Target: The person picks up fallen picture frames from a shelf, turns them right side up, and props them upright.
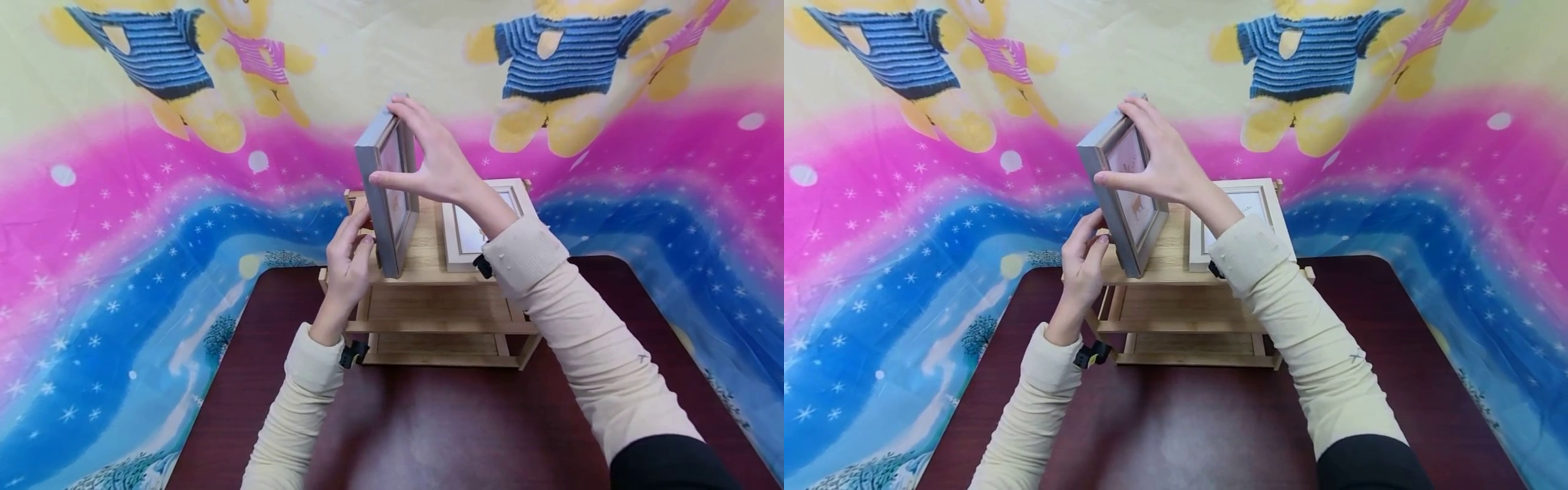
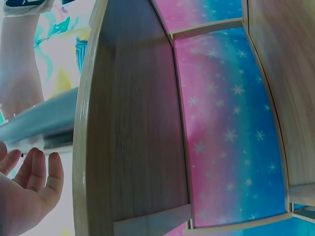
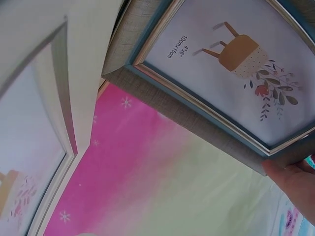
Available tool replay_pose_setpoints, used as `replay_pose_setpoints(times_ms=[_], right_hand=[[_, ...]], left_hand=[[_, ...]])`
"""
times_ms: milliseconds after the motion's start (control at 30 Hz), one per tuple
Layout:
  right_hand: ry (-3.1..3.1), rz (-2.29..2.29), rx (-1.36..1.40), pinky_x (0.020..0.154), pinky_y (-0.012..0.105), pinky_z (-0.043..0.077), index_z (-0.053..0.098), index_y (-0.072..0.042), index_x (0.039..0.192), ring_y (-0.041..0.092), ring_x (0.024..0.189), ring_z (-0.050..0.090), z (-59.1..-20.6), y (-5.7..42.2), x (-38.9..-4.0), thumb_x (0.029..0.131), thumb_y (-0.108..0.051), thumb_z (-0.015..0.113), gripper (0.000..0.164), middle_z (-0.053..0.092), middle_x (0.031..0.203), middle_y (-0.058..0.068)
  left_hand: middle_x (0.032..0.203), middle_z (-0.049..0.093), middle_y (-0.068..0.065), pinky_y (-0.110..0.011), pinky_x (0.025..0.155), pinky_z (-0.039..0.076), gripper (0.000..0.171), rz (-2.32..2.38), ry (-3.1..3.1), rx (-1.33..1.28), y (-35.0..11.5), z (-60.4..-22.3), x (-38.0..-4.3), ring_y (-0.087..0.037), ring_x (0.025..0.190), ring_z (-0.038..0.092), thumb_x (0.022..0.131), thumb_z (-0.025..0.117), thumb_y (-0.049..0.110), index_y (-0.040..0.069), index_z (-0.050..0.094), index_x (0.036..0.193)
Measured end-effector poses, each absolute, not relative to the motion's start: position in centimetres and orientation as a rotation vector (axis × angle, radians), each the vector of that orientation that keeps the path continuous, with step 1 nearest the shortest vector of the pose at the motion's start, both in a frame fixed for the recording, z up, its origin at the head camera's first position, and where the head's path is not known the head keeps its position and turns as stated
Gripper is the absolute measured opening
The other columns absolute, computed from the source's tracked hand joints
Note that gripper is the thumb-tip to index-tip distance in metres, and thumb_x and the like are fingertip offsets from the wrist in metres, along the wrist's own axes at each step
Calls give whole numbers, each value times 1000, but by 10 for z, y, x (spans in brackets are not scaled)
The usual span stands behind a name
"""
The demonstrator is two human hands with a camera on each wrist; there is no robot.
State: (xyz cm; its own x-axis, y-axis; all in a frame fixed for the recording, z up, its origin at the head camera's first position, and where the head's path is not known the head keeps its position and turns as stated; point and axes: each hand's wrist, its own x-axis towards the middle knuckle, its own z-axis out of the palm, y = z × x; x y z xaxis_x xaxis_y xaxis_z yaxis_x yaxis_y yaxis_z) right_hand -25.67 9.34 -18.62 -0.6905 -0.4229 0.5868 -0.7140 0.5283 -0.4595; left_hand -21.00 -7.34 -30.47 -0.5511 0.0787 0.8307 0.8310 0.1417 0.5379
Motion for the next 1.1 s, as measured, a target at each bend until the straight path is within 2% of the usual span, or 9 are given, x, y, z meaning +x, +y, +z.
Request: replay_pose_setpoints(times_ms=[200, 400, 700, 1100], right_hand=[[-2360, 1015, 978, 104, 28, 27, 32, -11, 141, 6, 131, 22, -185, 97, -259, 73, -36, 72, 83, 23, 148, 3], [-2356, 1061, 1029, 103, 29, 30, 33, -10, 141, 4, 131, 22, -183, 100, -261, 73, -32, 73, 82, 22, 149, 3], [-2358, 1126, 1094, 104, 26, 27, 31, -9, 141, 2, 132, 18, -183, 104, -264, 74, -25, 73, 81, 20, 150, 2], [-2305, 1280, 1222, 106, 34, 26, 32, -5, 141, 7, 133, 20, -183, 108, -266, 74, -12, 71, 77, 20, 150, 4]], left_hand=[[107, 56, -25, -41, 73, 50, 36, -1474, -1804, -853, -80, -297, -210, -33, 95, 53, 81, 50, -16, -12, 54, 117], [107, 53, -31, -51, 74, 49, 33, -1483, -1929, -839, -80, -276, -196, -41, 94, 53, 82, 52, -15, -18, 51, 114], [116, 54, -18, -38, 76, 52, 41, -1516, -2141, -773, -84, -290, -219, -26, 100, 56, 84, 60, -1, -3, 53, 124], [115, 54, -19, -35, 74, 53, 47, -1446, -2190, -811, -83, -292, -226, -25, 100, 56, 81, 66, 4, -1, 51, 126]])
